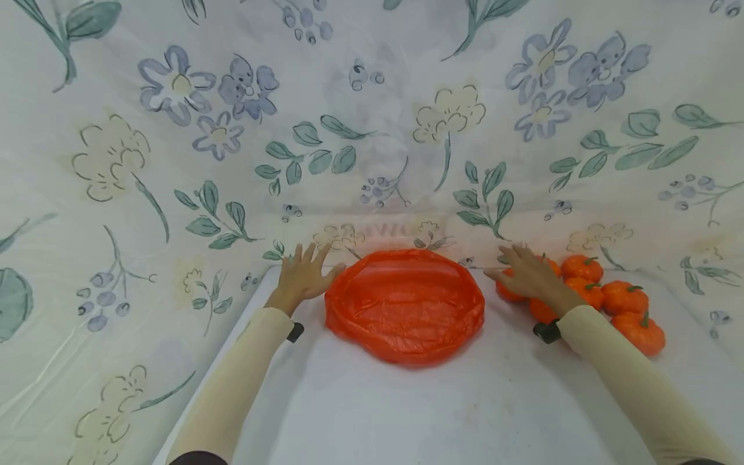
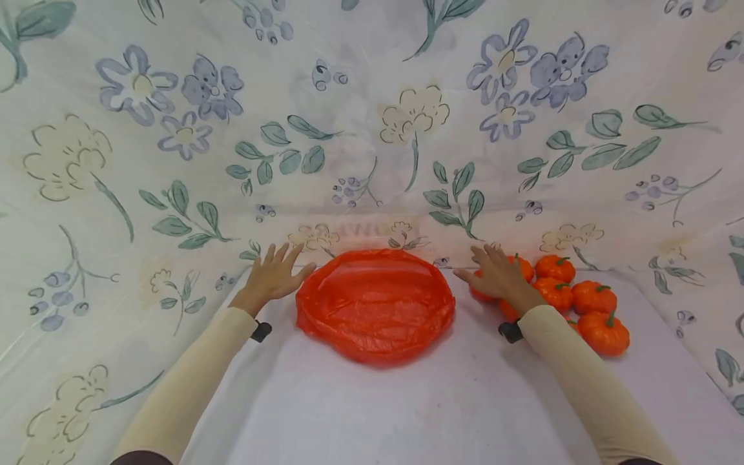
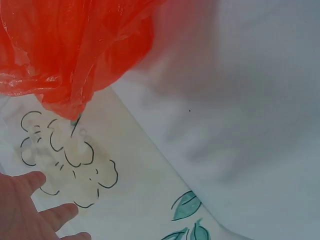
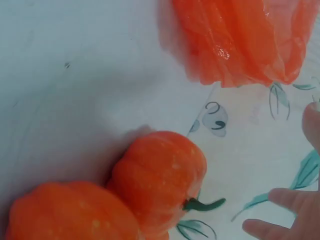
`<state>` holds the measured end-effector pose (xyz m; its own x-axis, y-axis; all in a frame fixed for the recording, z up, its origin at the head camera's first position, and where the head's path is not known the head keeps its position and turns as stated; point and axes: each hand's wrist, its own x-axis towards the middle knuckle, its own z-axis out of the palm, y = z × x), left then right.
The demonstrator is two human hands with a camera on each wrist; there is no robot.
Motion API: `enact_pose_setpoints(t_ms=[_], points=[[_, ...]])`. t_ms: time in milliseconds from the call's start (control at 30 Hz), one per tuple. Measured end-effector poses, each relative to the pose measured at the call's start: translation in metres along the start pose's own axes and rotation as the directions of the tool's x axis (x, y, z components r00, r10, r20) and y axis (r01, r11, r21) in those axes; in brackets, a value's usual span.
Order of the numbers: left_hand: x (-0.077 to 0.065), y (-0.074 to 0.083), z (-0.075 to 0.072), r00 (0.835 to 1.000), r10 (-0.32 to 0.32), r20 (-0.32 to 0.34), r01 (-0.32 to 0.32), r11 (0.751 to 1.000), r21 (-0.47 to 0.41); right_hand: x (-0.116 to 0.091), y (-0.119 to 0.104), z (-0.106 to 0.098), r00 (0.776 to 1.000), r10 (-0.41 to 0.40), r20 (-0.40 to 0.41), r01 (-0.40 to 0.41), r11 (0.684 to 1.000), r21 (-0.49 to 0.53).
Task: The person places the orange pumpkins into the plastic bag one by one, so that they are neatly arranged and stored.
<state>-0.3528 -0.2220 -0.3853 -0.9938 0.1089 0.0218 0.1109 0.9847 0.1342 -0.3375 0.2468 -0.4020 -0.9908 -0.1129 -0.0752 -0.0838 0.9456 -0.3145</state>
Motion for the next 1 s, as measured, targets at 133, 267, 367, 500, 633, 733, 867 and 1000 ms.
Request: enact_pose_setpoints(t_ms=[133,267,367,500,633,733,867,1000], points=[[-0.004,0.0,0.001,1.0,-0.002,0.004,0.002,1.0,-0.012,-0.007,0.002,-0.003,1.0,-0.003,-0.016,0.003,1.0,-0.018],[-0.007,-0.001,0.003,1.0,0.001,0.01,-0.001,1.0,-0.014,-0.009,0.005,-0.006,0.999,-0.001,-0.034,-0.001,0.998,-0.059],[-0.008,-0.001,0.005,1.0,0.014,0.015,-0.014,1.0,-0.008,-0.012,0.008,-0.008,1.0,0.008,-0.022,-0.009,0.999,-0.046],[-0.013,-0.001,0.006,0.999,0.037,0.012,-0.037,0.999,-0.017,-0.021,0.012,-0.012,1.0,0.006,-0.016,-0.006,1.0,0.003],[-0.02,-0.002,0.008,0.998,0.055,-0.007,-0.055,0.998,-0.027,-0.028,0.015,-0.016,0.999,0.009,-0.033,-0.008,1.0,0.027],[-0.024,-0.002,0.01,0.998,0.066,-0.023,-0.066,0.998,-0.015,-0.032,0.017,-0.02,0.999,0.017,-0.028,-0.016,1.0,0.019],[-0.029,-0.001,0.012,0.996,0.083,-0.035,-0.084,0.996,-0.006,-0.041,0.02,-0.022,1.0,0.008,-0.021,-0.007,1.0,0.004],[-0.036,-0.003,0.015,0.992,0.121,-0.048,-0.121,0.992,-0.016,-0.054,0.026,-0.021,1.0,-0.003,-0.029,0.003,1.0,0.002]])
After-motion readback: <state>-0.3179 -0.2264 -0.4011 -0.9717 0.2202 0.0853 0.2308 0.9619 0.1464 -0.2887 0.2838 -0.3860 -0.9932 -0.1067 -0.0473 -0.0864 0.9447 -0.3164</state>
